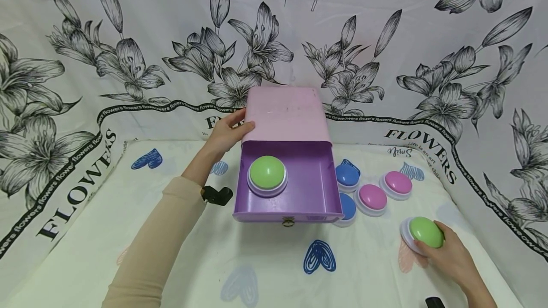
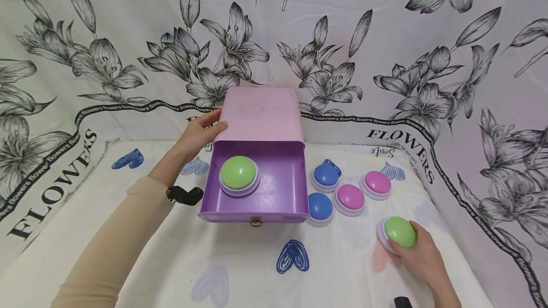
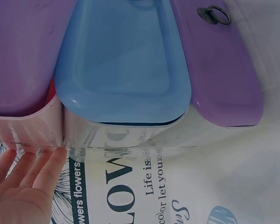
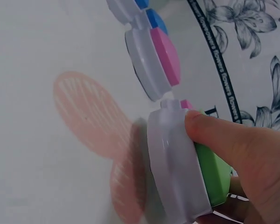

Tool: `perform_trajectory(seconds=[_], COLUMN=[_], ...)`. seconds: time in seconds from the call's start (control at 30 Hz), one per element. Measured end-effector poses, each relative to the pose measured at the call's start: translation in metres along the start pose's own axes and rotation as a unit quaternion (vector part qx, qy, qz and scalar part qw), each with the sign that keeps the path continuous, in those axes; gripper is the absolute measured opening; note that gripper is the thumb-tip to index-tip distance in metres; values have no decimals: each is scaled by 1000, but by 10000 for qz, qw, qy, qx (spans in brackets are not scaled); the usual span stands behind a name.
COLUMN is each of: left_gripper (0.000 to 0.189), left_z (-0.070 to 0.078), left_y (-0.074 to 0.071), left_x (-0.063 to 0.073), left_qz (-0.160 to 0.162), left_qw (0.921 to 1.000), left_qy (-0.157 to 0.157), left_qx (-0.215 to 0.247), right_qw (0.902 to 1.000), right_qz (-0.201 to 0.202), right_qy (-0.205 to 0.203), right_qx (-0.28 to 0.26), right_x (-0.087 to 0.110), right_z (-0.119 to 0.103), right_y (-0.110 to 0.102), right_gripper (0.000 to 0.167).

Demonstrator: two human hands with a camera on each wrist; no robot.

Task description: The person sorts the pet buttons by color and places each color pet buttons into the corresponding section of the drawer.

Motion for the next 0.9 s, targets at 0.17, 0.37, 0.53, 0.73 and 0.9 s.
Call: perform_trajectory(seconds=[0.17, 0.37, 0.53, 0.73, 0.9], left_gripper=[66, 66, 65, 65, 65], left_z=[1, 1, 1, 1, 1], left_y=[0, 1, 1, 1, 1], left_x=[1, 0, 0, 1, 1], left_qz=[-7, -8, -14, -31, -25], left_qw=[10000, 10000, 10000, 10000, 10000], left_qy=[10, 8, 15, 40, 50], left_qx=[-52, -38, -13, 20, 63], right_qw=[9998, 9978, 9952, 9914, 9868], right_qz=[153, 310, 354, 430, 493], right_qy=[-129, -565, -886, -1213, -1526], right_qx=[-31, -127, -223, -253, -211], right_x=[-2, -6, -9, -12, -18], right_z=[-12, -32, -50, -73, -91], right_y=[-3, -7, -11, -19, -30], right_gripper=[89, 88, 88, 85, 84])
Point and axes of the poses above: each hand's wrist, its own x-axis away from the middle knuckle, its own y-axis out of the palm, z = x × y, the point moved 4 cm from there along -x, towards the middle knuckle, and after that the axes turned 6 degrees about -x, right-handed, at the moved point
